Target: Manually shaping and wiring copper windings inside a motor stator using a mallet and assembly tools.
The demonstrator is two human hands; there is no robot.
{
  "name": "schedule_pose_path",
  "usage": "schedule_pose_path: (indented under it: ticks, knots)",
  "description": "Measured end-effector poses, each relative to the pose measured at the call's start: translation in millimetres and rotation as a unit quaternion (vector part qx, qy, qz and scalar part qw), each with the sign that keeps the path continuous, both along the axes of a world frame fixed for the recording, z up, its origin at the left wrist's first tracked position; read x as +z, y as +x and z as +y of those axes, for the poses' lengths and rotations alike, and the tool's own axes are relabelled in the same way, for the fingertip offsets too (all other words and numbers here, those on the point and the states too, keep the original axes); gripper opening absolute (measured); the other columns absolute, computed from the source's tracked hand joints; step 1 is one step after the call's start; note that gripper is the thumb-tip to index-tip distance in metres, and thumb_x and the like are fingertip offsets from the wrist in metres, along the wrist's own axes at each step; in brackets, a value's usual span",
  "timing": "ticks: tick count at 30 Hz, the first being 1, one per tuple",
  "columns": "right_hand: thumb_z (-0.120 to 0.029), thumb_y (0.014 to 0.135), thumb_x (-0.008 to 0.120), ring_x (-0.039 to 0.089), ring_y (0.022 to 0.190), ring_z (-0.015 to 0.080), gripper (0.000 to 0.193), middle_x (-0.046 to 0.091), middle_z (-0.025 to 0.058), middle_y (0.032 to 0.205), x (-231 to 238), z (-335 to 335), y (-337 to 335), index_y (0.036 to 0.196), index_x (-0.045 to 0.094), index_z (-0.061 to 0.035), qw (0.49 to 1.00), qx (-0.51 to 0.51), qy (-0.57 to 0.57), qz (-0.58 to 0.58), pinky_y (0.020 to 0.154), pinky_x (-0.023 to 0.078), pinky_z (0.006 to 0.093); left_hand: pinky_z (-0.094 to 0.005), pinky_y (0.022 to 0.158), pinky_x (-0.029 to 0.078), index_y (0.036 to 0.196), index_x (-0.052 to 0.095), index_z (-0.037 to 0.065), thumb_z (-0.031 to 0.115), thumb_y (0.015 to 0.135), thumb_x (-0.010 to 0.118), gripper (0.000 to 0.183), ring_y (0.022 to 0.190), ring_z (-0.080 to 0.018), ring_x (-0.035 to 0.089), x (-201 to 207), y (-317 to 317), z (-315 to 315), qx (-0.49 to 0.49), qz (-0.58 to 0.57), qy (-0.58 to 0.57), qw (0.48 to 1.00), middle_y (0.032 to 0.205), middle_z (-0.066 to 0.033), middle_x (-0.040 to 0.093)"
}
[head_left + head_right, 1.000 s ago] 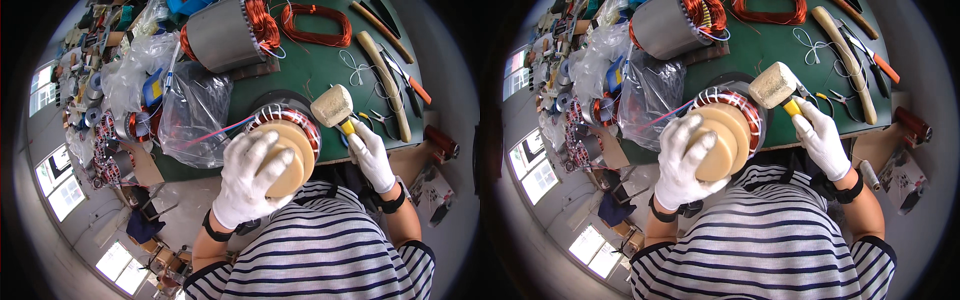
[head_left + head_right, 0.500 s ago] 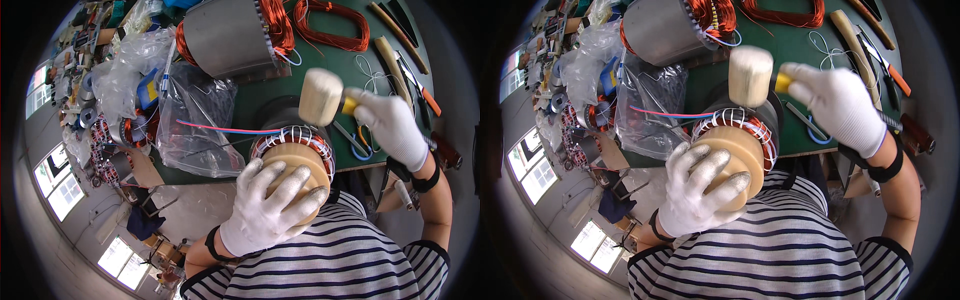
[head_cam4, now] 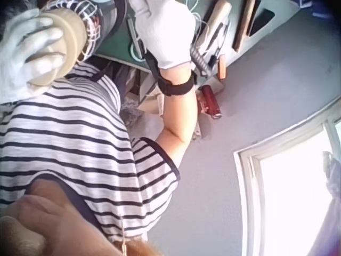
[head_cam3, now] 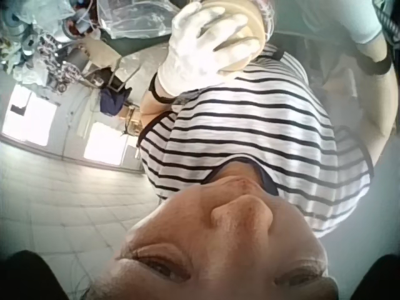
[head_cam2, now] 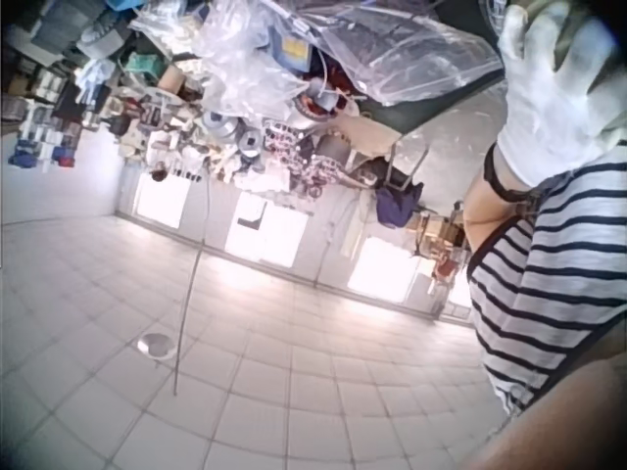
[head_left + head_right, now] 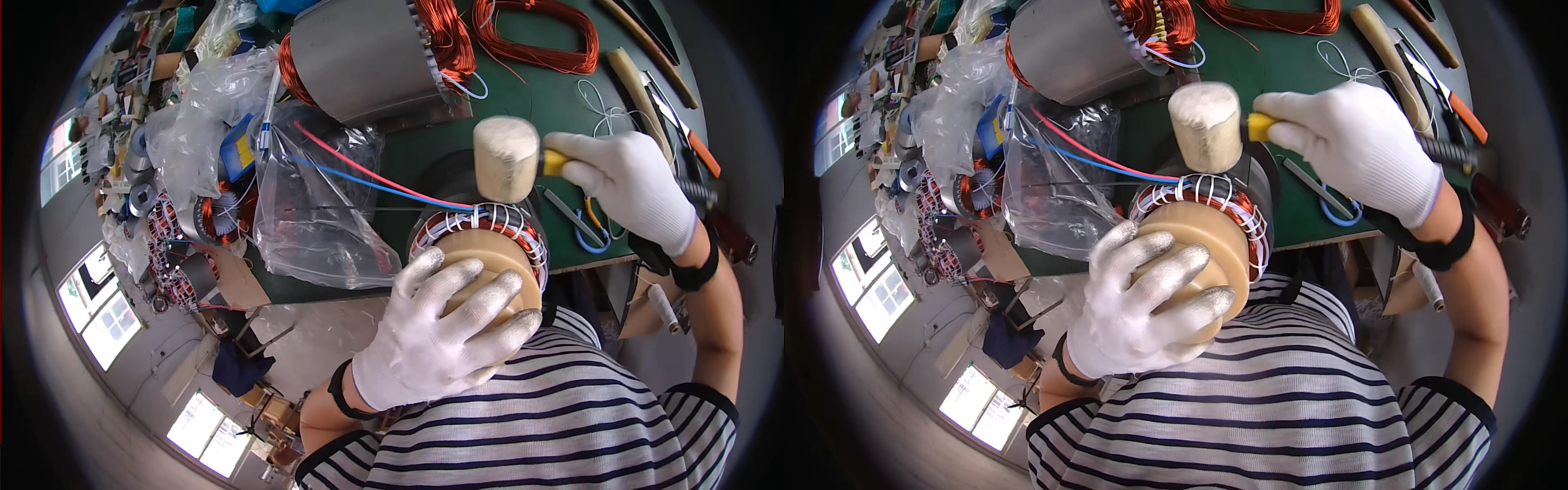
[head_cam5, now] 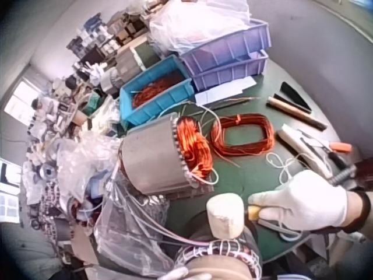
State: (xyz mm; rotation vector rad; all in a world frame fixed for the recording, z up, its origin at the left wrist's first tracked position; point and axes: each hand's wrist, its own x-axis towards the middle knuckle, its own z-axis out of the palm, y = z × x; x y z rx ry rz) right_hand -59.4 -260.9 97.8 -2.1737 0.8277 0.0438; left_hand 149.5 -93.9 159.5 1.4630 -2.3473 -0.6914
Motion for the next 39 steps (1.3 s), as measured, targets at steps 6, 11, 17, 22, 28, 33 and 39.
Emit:
schedule_pose_path:
  ticks: [6, 11, 17, 22, 28, 33, 39]
  knots:
    - [-0.017, 0.094, 0.055, 0.064, 0.07, 0.03, 0.032, 0.063, 0.0231, 0.081, -17, 52, -38, 0.117, 0.059, 0.005, 0.986, -0.159, 0.024, -0.046, 0.069, 0.05, 0.0312, -0.0531, 0.095, 0.04, 0.106, 0.067, 0.027, 0.037, 0.061, 0.074, 0.047, 0.111, -0.0302, 0.048, 1, -3, 0, 0.0, -0.006, -0.013, 1.0, 0.122, -0.0058, 0.055]
    - [-0.013, 0.093, 0.055, 0.066, 0.076, 0.0227, 0.033, 0.066, 0.0198, 0.085, -18, 80, -46, 0.12, 0.056, 0.0055, 0.969, -0.229, 0.043, -0.077, 0.073, 0.049, 0.0324, -0.0511, 0.092, 0.042, 0.115, 0.063, 0.021, 0.037, 0.059, 0.077, 0.06, 0.11, -0.0329, 0.049, -2, -7, 4, 0.013, -0.019, -0.052, 0.998, 0.127, -0.0129, 0.049]
    - [-0.015, 0.095, 0.051, 0.046, 0.06, 0.0075, 0.034, 0.052, 0.0014, 0.071, -10, 65, -57, 0.123, 0.057, 0.005, 0.883, -0.404, 0.233, -0.041, 0.058, 0.041, 0.0222, -0.0457, 0.084, 0.047, 0.121, 0.058, 0.014, 0.037, 0.054, 0.08, 0.075, 0.103, -0.0357, 0.052, 0, -16, 14, 0.106, -0.054, -0.054, 0.991, 0.122, -0.016, 0.048]
    - [-0.016, 0.096, 0.052, 0.048, 0.064, 0.0104, 0.034, 0.056, 0.007, 0.072, -7, 56, -43, 0.121, 0.055, 0.0062, 0.952, -0.218, 0.211, -0.029, 0.062, 0.044, 0.0257, -0.0457, 0.09, 0.047, 0.104, 0.068, 0.019, 0.026, 0.072, 0.069, 0.032, 0.108, -0.0284, 0.052, -9, -6, 3, -0.002, 0.023, -0.063, 0.998, 0.113, -0.0049, 0.057]
    - [-0.017, 0.098, 0.047, 0.042, 0.056, 0.0028, 0.035, 0.049, -0.0031, 0.067, -6, 50, -56, 0.126, 0.056, 0.0036, 0.911, -0.385, 0.141, -0.038, 0.051, 0.034, 0.0188, -0.0537, 0.097, 0.042, 0.111, 0.065, 0.025, 0.033, 0.077, 0.067, 0.035, 0.122, -0.0309, 0.045, 2, -17, 29, 0.106, -0.003, -0.052, 0.993, 0.126, -0.008, 0.054]
    - [-0.017, 0.098, 0.047, 0.044, 0.056, 0.0053, 0.036, 0.053, -0.0004, 0.069, 25, 20, -31, 0.124, 0.056, 0.0045, 0.949, -0.293, 0.094, -0.064, 0.053, 0.036, 0.0202, -0.0509, 0.093, 0.044, 0.107, 0.066, 0.027, 0.033, 0.083, 0.064, 0.025, 0.114, -0.0253, 0.051, -12, -21, 27, 0.127, -0.094, -0.14, 0.977, 0.122, 0.0008, 0.055]
    - [-0.018, 0.094, 0.055, 0.06, 0.06, 0.0227, 0.029, 0.058, 0.0162, 0.068, 27, -5, 42, 0.114, 0.062, 0.001, 0.993, -0.072, 0.007, -0.091, 0.062, 0.047, 0.0307, -0.045, 0.091, 0.045, 0.105, 0.066, 0.027, 0.027, 0.082, 0.06, 0.024, 0.111, -0.0139, 0.053, -10, -6, 17, 0.043, -0.022, -0.106, 0.993, 0.114, 0.007, 0.059]
